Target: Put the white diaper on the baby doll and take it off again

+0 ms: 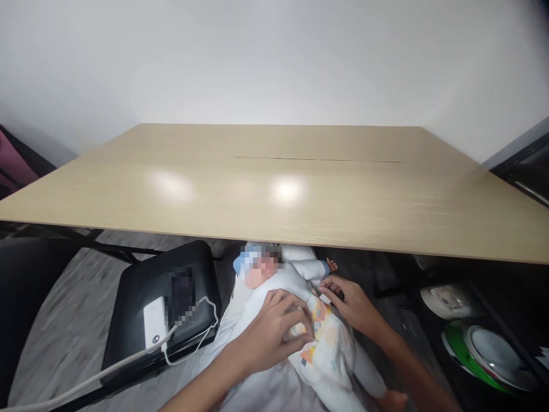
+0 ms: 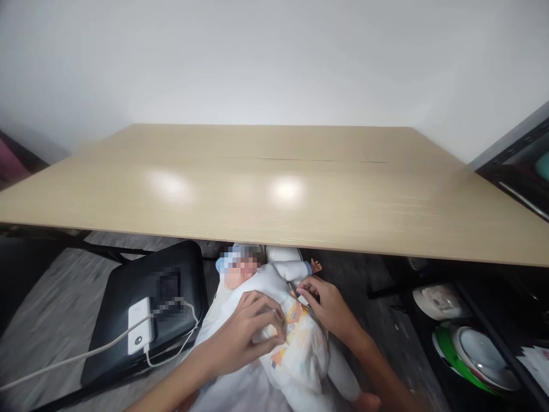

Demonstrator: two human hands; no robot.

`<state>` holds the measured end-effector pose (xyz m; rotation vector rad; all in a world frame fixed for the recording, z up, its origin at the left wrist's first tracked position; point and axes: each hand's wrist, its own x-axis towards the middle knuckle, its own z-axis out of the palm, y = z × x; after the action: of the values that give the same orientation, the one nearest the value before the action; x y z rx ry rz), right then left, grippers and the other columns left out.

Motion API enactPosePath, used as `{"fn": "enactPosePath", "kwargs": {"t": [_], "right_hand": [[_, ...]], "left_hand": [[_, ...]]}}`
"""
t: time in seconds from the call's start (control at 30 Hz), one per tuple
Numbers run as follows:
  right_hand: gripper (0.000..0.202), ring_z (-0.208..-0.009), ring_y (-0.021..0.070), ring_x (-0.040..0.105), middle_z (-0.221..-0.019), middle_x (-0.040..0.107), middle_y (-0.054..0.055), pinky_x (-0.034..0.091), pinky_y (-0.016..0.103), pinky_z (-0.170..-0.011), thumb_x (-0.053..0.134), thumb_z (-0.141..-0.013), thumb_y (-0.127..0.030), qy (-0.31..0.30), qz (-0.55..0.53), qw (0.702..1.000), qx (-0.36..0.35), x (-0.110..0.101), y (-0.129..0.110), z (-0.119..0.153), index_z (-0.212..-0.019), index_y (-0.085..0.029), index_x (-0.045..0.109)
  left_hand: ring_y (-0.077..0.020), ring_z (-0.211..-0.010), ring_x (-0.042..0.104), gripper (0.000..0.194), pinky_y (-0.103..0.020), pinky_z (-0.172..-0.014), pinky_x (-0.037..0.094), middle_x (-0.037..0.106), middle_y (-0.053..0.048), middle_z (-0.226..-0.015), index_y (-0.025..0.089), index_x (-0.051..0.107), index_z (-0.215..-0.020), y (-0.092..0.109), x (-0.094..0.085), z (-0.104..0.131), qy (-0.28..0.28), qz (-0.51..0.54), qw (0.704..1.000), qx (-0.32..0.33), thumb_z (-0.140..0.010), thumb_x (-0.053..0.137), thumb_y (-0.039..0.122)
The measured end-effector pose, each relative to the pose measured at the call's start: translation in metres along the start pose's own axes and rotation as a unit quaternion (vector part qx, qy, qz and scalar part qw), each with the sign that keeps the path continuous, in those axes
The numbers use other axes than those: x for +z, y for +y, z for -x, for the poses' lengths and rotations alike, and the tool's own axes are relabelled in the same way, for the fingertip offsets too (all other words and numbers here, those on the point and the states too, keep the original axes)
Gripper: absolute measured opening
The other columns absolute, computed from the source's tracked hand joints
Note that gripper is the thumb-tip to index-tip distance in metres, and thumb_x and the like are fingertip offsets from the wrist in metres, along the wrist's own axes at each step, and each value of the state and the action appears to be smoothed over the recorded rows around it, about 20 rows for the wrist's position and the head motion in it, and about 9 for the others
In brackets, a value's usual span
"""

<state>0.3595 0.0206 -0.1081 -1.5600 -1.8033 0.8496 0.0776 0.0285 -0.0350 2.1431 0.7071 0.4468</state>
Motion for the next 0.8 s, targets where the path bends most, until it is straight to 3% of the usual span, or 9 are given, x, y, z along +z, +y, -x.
{"fn": "enactPosePath", "kwargs": {"t": [0.13, 0.23, 0.33, 0.43, 0.53, 0.6, 0.67, 0.73, 0.8], "right_hand": [[0.033, -0.077, 0.0232, 0.068, -0.09, 0.075, 0.006, 0.055, 0.037, -0.081, 0.054, -0.109, -0.048, 0.057, 0.021, 0.998, 0.007, -0.007, 0.025, -0.01, -0.096, -0.023, 0.072], [0.032, -0.083, 0.0267, 0.069, -0.099, 0.077, 0.01, 0.056, 0.043, -0.087, 0.055, -0.108, -0.047, 0.09, 0.038, 0.995, 0.014, -0.01, 0.022, -0.012, -0.1, -0.022, 0.073], [0.028, -0.112, 0.0285, 0.072, -0.123, 0.077, 0.01, 0.055, 0.044, -0.104, 0.059, -0.109, -0.044, 0.054, 0.036, 0.998, -0.027, -0.004, -0.014, -0.004, -0.12, -0.025, 0.076], [0.031, -0.134, 0.0264, 0.065, -0.141, 0.072, 0.009, 0.051, 0.042, -0.115, 0.057, -0.112, -0.037, -0.081, 0.04, 0.988, -0.126, 0.001, -0.062, 0.011, -0.138, -0.028, 0.072], [0.031, -0.116, 0.0255, 0.071, -0.119, 0.078, 0.009, 0.053, 0.042, -0.108, 0.048, -0.116, -0.034, -0.121, 0.081, 0.98, -0.137, -0.009, -0.083, 0.033, -0.121, -0.026, 0.078], [0.042, -0.102, 0.0251, 0.073, -0.103, 0.079, 0.008, 0.053, 0.041, -0.103, 0.041, -0.117, -0.038, -0.121, 0.097, 0.984, -0.083, -0.025, -0.078, 0.055, -0.101, -0.025, 0.078], [0.053, -0.083, 0.0231, 0.073, -0.084, 0.078, 0.005, 0.053, 0.037, -0.09, 0.034, -0.118, -0.047, -0.149, 0.082, 0.985, 0.013, -0.042, -0.064, 0.079, -0.094, -0.026, 0.076], [0.059, -0.064, 0.021, 0.068, -0.062, 0.069, 0.001, 0.051, 0.035, -0.079, 0.027, -0.118, -0.053, -0.197, 0.058, 0.971, 0.123, -0.051, -0.053, 0.099, -0.098, -0.026, 0.076], [0.056, -0.062, 0.0209, 0.067, -0.063, 0.07, 0.001, 0.047, 0.033, -0.072, 0.03, -0.117, -0.055, -0.219, 0.052, 0.958, 0.179, -0.047, -0.048, 0.112, -0.099, -0.026, 0.074]], "left_hand": [[-0.0186, -0.118, 0.059, 0.006, -0.035, -0.11, 0.037, 0.073, -0.001, -0.124, 0.026, 0.069, -0.11, 0.013, -0.012, 0.014, -0.001, 0.026, 1.0, 0.011, -0.11, 0.065, 0.03], [-0.0175, -0.114, 0.061, 0.006, -0.032, -0.107, 0.042, 0.073, -0.002, -0.116, 0.024, 0.066, -0.109, 0.022, -0.03, 0.041, -0.06, 0.045, 0.997, 0.009, -0.11, 0.06, 0.026], [-0.0184, -0.109, 0.062, 0.004, -0.029, -0.099, 0.047, 0.073, 0.0, -0.106, 0.026, 0.069, -0.107, 0.027, -0.043, 0.069, -0.121, 0.026, 0.992, -0.035, -0.106, 0.066, 0.023], [-0.0191, -0.112, 0.062, 0.004, -0.029, -0.1, 0.047, 0.073, 0.001, -0.105, 0.027, 0.071, -0.106, 0.029, -0.043, 0.077, -0.144, 0.005, 0.988, -0.058, -0.104, 0.072, 0.03], [-0.0191, -0.113, 0.061, 0.011, -0.031, -0.107, 0.045, 0.073, 0.0, -0.109, 0.025, 0.069, -0.108, 0.029, -0.035, 0.063, -0.105, -0.013, 0.994, -0.029, -0.108, 0.067, 0.035], [-0.019, -0.115, 0.061, 0.013, -0.034, -0.109, 0.044, 0.073, -0.001, -0.117, 0.024, 0.068, -0.115, 0.029, -0.027, 0.043, -0.057, -0.032, 0.998, 0.0, -0.112, 0.06, 0.035], [-0.0209, -0.125, 0.06, 0.02, -0.037, -0.112, 0.043, 0.072, -0.003, -0.132, 0.025, 0.065, -0.125, 0.025, -0.016, 0.016, -0.03, -0.062, 0.997, 0.026, -0.114, 0.055, 0.038], [-0.026, -0.136, 0.057, 0.032, -0.042, -0.116, 0.043, 0.068, -0.008, -0.146, 0.022, 0.064, -0.134, 0.02, 0.001, -0.02, -0.052, -0.115, 0.991, 0.054, -0.112, 0.059, 0.045], [-0.0333, -0.142, 0.056, 0.05, -0.047, -0.117, 0.044, 0.064, -0.016, -0.152, 0.015, 0.064, -0.137, 0.012, 0.025, -0.061, -0.132, -0.191, 0.969, 0.081, -0.103, 0.072, 0.051]]}}
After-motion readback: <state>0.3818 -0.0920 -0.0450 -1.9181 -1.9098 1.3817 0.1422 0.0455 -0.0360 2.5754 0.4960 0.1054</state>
